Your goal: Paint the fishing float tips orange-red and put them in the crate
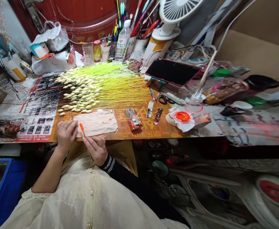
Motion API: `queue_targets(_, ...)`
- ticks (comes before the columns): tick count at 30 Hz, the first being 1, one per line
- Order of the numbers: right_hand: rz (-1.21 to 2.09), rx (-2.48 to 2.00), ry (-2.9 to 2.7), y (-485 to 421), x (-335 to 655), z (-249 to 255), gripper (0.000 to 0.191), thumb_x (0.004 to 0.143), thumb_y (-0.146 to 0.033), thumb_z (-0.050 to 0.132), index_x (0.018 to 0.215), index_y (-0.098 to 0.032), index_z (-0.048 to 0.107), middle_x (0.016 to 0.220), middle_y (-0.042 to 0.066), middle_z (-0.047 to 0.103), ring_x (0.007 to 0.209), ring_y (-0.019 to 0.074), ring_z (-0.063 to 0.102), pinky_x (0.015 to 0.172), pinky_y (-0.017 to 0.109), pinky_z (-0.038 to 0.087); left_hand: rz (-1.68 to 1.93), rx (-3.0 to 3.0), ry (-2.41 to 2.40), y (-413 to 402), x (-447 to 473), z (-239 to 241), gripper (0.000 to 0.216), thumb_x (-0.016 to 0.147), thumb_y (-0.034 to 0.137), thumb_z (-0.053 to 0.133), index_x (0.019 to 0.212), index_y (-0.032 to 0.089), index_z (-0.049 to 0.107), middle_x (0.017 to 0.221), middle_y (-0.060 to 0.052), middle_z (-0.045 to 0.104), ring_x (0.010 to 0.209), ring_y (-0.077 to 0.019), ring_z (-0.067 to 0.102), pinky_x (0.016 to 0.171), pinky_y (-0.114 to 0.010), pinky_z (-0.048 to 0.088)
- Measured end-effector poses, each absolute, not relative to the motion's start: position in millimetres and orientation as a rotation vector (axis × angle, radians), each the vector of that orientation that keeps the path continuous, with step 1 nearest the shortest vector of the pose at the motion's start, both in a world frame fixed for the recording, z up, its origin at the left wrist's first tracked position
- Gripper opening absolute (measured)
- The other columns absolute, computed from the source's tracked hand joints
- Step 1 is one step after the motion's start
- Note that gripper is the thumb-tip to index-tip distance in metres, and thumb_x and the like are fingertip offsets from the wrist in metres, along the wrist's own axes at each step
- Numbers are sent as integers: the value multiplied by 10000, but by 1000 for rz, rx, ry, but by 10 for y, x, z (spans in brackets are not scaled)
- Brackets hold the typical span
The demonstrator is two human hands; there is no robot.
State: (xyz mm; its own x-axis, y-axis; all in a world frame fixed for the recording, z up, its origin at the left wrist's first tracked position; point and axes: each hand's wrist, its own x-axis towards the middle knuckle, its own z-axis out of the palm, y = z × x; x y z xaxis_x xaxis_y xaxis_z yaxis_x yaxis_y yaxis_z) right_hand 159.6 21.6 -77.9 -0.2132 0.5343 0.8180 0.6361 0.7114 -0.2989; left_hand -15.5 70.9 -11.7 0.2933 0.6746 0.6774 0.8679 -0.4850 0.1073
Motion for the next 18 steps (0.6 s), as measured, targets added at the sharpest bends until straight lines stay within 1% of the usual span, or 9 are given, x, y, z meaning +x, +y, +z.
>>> queue_targets(6, -112, -911, -1882, 214, 1595, -747, 639, 889, -67, 545, 1488, -228, 390, 1188, 60, 689, 1015, 199, 540, 943, 383, 408, -973, -2308, -1449, 711, -169, -141, 248, 941, 245, 532, 1163, 211, 637, 1056, -83, 711, 947, -202, 622, 926, -388, 376)
queue_targets(11, -119, -924, -1900, 207, 1598, -757, 608, 902, -81, 534, 1480, -218, 405, 1203, 64, 683, 1021, 201, 543, 946, 383, 410, -951, -2305, -1450, 710, -174, -150, 262, 946, 249, 518, 1178, 209, 635, 1064, -89, 708, 948, -205, 620, 928, -390, 374)
queue_targets(14, -128, -931, -1905, 204, 1599, -755, 591, 911, -93, 524, 1477, -217, 408, 1205, 62, 682, 1022, 196, 543, 948, 377, 413, -965, -2292, -1426, 708, -167, -141, 250, 936, 233, 539, 1164, 202, 636, 1051, -81, 712, 939, -200, 616, 930, -382, 375)
queue_targets(18, -129, -929, -1891, 204, 1596, -744, 614, 900, -80, 541, 1481, -220, 401, 1193, 57, 688, 1024, 191, 536, 954, 373, 409, -981, -2278, -1388, 706, -159, -132, 245, 917, 209, 574, 1153, 190, 634, 1041, -73, 713, 929, -195, 610, 930, -373, 380)
